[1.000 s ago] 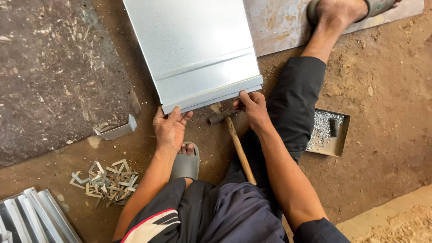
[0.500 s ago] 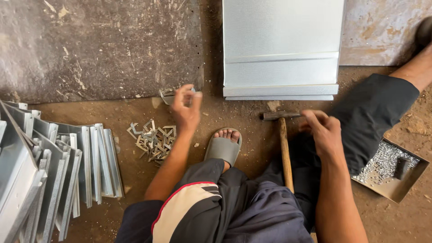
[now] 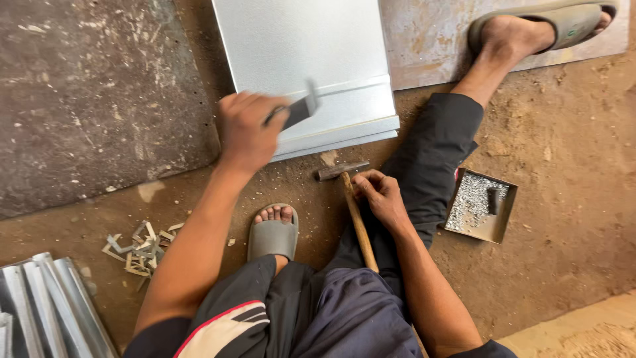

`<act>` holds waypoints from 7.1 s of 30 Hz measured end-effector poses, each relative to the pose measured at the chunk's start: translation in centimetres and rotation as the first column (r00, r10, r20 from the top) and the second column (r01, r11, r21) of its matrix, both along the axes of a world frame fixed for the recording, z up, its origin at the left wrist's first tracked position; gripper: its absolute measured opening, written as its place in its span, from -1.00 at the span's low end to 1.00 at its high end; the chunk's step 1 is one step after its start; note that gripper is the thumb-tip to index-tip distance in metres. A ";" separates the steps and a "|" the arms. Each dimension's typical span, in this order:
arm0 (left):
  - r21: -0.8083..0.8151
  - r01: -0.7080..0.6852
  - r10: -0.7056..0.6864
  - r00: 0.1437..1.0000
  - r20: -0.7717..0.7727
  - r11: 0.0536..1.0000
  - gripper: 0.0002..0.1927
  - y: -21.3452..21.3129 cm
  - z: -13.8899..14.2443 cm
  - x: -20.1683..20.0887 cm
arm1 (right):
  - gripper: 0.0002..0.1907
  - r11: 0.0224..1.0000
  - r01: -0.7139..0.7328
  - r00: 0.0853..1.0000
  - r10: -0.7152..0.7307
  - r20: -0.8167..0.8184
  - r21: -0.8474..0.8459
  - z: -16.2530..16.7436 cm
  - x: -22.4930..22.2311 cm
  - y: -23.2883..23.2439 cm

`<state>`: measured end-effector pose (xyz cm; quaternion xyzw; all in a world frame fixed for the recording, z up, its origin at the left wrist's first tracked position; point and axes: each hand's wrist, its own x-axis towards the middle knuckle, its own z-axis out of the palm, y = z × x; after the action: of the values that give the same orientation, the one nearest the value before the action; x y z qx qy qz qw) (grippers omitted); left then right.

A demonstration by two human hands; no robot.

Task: The person sits on the floor of a metal workshop and hammers small metal bracket pieces onto the edge of galvanized sheet metal panels, taking fasteners from a small tray. Finished panels are stacked with a pile of completed panels on the left.

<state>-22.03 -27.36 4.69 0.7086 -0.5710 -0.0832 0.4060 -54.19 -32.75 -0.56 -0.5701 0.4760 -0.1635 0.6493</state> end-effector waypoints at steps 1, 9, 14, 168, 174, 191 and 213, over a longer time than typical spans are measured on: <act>0.044 0.045 -0.045 0.999 -0.011 0.998 -0.95 -2.2 -0.2 -1.0 | -0.81 1.000 0.021 0.999 -0.020 0.034 -0.014 0.7 -0.4 -0.1; 0.284 0.137 -0.104 0.986 -0.129 0.949 -0.84 -6.0 -2.7 -3.4 | -0.86 0.711 0.507 0.777 -0.622 -0.101 -0.487 3.5 -16.1 -3.2; 0.221 0.131 -0.106 0.987 -0.119 0.966 -0.94 -5.7 -3.2 -2.8 | -0.89 0.809 0.160 0.615 -0.530 -0.583 -0.566 -3.2 -23.5 -2.8; 0.030 0.066 -0.072 0.933 0.353 0.997 -0.12 -1.2 -2.8 -8.7 | -0.69 0.823 0.053 0.996 -0.084 -0.029 -0.565 10.0 3.6 4.1; 0.013 0.053 -0.054 0.930 0.364 0.999 -0.08 -1.2 -3.1 -8.8 | -0.68 0.687 -0.068 0.996 0.010 -0.083 -0.723 7.7 2.9 4.3; 0.056 0.029 -0.050 0.910 0.412 0.998 -0.06 -1.3 -3.3 -8.7 | -0.42 0.897 0.104 0.881 -0.283 0.379 0.429 6.5 1.5 1.4; 0.051 0.002 -0.018 0.951 0.309 0.999 0.02 -0.3 -6.8 -8.0 | -0.64 0.912 -0.054 0.940 0.184 -0.288 0.407 1.7 0.6 5.9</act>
<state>-30.02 -27.69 -2.14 0.7201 -0.6288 0.0123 0.2933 -53.60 -26.84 1.14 -0.4752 0.5620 0.0706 0.6733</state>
